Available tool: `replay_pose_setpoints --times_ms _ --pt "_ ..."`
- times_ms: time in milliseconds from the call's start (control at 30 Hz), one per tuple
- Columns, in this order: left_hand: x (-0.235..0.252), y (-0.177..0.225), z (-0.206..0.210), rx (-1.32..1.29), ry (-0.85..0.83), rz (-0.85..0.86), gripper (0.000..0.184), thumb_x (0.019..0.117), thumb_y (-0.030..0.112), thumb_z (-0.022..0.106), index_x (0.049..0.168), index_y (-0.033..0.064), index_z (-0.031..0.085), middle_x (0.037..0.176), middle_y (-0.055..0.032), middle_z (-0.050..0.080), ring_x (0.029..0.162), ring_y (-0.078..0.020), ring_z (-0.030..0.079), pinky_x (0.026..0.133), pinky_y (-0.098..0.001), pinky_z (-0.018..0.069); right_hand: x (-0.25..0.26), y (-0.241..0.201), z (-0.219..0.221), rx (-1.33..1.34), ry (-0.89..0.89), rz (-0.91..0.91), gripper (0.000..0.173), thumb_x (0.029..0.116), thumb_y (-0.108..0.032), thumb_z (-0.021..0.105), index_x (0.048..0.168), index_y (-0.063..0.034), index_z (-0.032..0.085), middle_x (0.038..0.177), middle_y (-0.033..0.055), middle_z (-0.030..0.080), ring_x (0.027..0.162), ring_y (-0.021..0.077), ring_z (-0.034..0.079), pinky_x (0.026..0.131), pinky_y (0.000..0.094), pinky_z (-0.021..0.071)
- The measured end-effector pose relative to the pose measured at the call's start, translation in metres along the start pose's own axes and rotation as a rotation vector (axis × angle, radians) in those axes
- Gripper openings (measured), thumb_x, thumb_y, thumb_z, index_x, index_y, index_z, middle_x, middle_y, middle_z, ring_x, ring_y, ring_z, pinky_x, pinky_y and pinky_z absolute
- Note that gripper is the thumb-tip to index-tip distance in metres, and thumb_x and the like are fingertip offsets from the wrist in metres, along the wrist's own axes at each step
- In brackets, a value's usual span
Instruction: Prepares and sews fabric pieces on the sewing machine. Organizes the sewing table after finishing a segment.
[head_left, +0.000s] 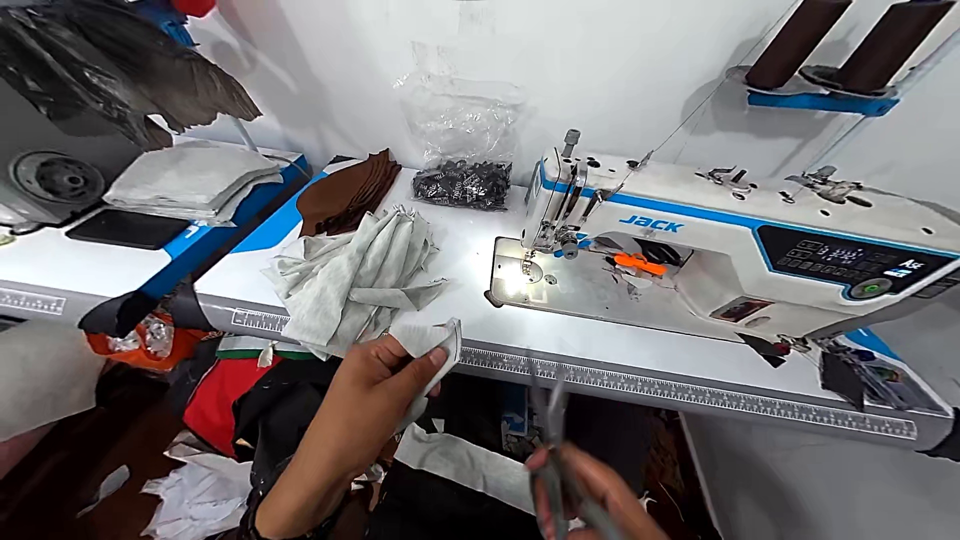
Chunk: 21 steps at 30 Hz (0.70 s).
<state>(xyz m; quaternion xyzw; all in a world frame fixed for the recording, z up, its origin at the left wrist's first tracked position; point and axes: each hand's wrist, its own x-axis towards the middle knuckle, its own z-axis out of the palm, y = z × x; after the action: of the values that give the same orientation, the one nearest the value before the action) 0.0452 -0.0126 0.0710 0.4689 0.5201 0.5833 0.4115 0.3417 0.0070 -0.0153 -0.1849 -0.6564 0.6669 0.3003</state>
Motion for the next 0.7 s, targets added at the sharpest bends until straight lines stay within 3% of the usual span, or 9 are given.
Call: replay_pose_setpoints --times_ms 100,233,367,500,633,700 --pt "-0.006 -0.005 0.006 -0.008 -0.046 -0.093 0.011 0.0962 0.012 0.066 0.091 0.0075 0.075 0.074 -0.0088 0.071 0.061 -0.0115 0.065 0.057 -0.0215 0.0538 0.003 0.006 0.024 -0.111 -0.008 0.051 0.064 0.091 -0.049 0.075 0.131 -0.0003 0.06 0.091 0.0047 0.069 0.074 0.0109 0.066 0.062 0.0284 0.0565" --pt "-0.004 -0.015 0.006 -0.03 -0.193 -0.299 0.01 0.0994 0.011 0.063 0.097 0.0039 0.07 0.078 -0.0069 0.069 0.065 -0.0111 0.064 0.062 -0.0239 0.0548 0.007 0.024 0.021 -0.009 -0.065 0.132 0.06 0.0924 -0.047 0.074 0.131 -0.0024 0.06 0.088 0.0019 0.068 0.071 0.0085 0.063 0.063 0.0265 0.0552" --pt "-0.011 -0.024 -0.002 -0.032 -0.321 -0.476 0.014 0.1014 0.01 0.058 0.1 0.0048 0.071 0.077 -0.0035 0.067 0.062 -0.0077 0.06 0.059 -0.0209 0.0514 -0.007 0.04 0.022 0.022 -0.107 0.195 0.055 0.0931 -0.044 0.074 0.129 -0.0032 0.063 0.087 0.0017 0.068 0.07 0.0082 0.063 0.062 0.0265 0.0551" --pt "-0.021 -0.029 -0.004 0.053 -0.273 -0.431 0.016 0.0995 0.01 0.059 0.105 0.0064 0.074 0.078 -0.0051 0.068 0.064 -0.0098 0.061 0.06 -0.0217 0.0518 -0.014 0.05 0.032 0.014 -0.084 0.191 0.054 0.0923 -0.041 0.076 0.129 -0.0029 0.063 0.086 0.0011 0.068 0.069 0.0061 0.062 0.06 0.0239 0.0525" --pt "-0.025 -0.033 -0.005 0.164 -0.281 -0.424 0.031 0.1002 0.016 0.063 0.129 0.0123 0.072 0.089 -0.0053 0.073 0.069 -0.0114 0.064 0.063 -0.0231 0.0539 -0.008 0.047 0.036 -0.052 -0.077 0.17 0.053 0.0914 -0.037 0.077 0.129 -0.0031 0.063 0.086 0.001 0.068 0.069 0.0058 0.061 0.059 0.023 0.052" --pt "-0.026 -0.035 -0.005 0.181 -0.293 -0.418 0.033 0.0996 0.017 0.063 0.131 0.0128 0.07 0.091 -0.0048 0.073 0.069 -0.0116 0.065 0.063 -0.0239 0.0544 -0.003 0.046 0.035 -0.067 -0.057 0.167 0.052 0.091 -0.038 0.078 0.128 -0.0041 0.064 0.085 0.0 0.068 0.068 0.0052 0.061 0.058 0.0222 0.0514"
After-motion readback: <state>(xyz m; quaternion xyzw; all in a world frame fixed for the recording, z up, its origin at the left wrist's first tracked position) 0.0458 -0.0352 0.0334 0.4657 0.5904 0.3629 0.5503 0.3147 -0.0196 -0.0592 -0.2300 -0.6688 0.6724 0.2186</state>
